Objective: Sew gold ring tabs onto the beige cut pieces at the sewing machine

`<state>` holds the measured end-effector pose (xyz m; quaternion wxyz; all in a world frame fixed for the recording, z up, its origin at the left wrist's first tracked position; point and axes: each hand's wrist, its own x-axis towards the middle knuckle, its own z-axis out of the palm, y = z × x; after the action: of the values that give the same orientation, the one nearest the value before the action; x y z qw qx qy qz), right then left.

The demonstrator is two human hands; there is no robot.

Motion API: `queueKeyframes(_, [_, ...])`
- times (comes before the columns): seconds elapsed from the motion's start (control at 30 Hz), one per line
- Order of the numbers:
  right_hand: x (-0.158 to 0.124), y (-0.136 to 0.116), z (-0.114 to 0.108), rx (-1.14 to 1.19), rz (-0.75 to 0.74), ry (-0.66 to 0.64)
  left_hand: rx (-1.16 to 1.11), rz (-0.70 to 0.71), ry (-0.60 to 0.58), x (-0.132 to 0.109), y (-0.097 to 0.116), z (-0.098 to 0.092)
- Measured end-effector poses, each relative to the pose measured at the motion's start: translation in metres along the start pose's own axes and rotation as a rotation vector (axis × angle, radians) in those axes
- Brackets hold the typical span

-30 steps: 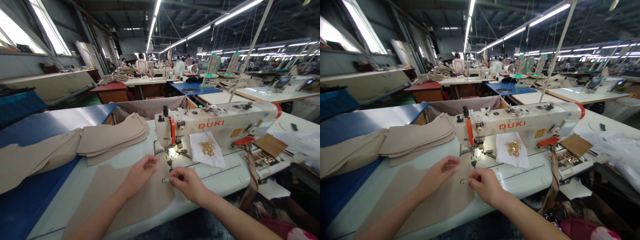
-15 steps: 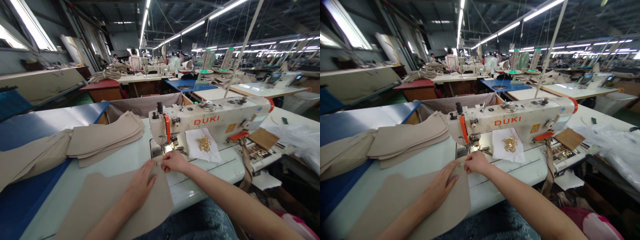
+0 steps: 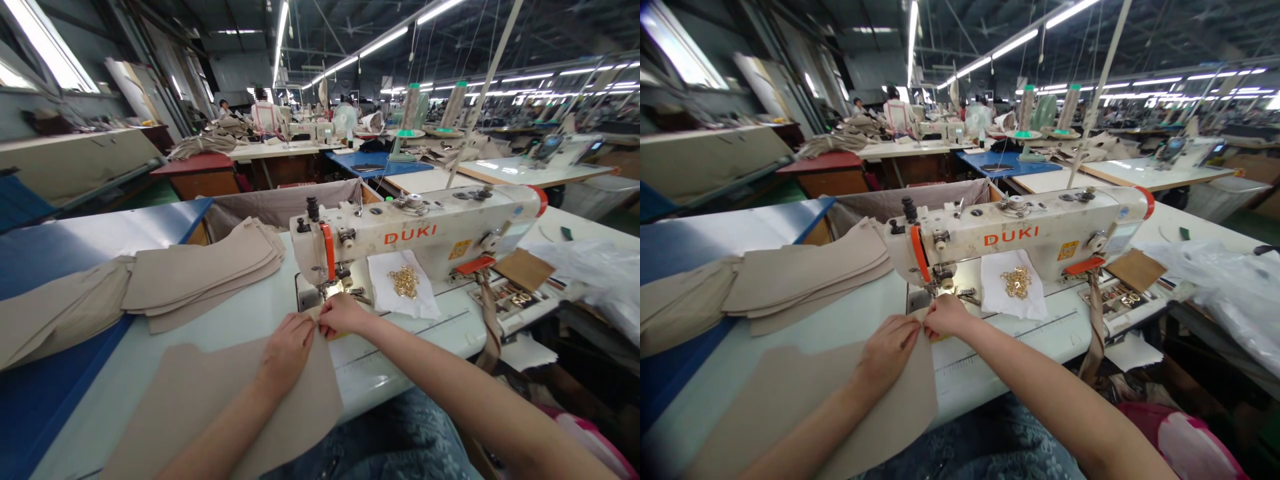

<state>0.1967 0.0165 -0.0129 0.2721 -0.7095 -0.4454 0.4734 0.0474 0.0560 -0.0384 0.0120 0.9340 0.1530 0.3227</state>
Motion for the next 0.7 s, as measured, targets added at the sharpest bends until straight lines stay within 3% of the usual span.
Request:
queueKeyframes(0.2, [0.0, -0.003, -0.003, -0.182, -0.066, 0.01, -0.021, -0.019, 0.02, 0.001, -0.001, 0.005])
queueKeyframes(0.37, [-0.01, 0.0, -0.007, -0.401, -0.215, 0.177, -0.012, -0.033, -0.005, 0.003, -0.002, 0.006])
queueKeyframes(0.5, [-0.028, 0.018, -0.011, -0.522, -0.36, 0.255, -0.044, -0.019, -0.014, 0.003, -0.003, 0.005])
queueKeyframes(0.7, [-0.063, 0.056, -0.006, -0.846, -0.819, 0.203, -0.047, 0.015, -0.014, 0.003, -0.004, 0.005])
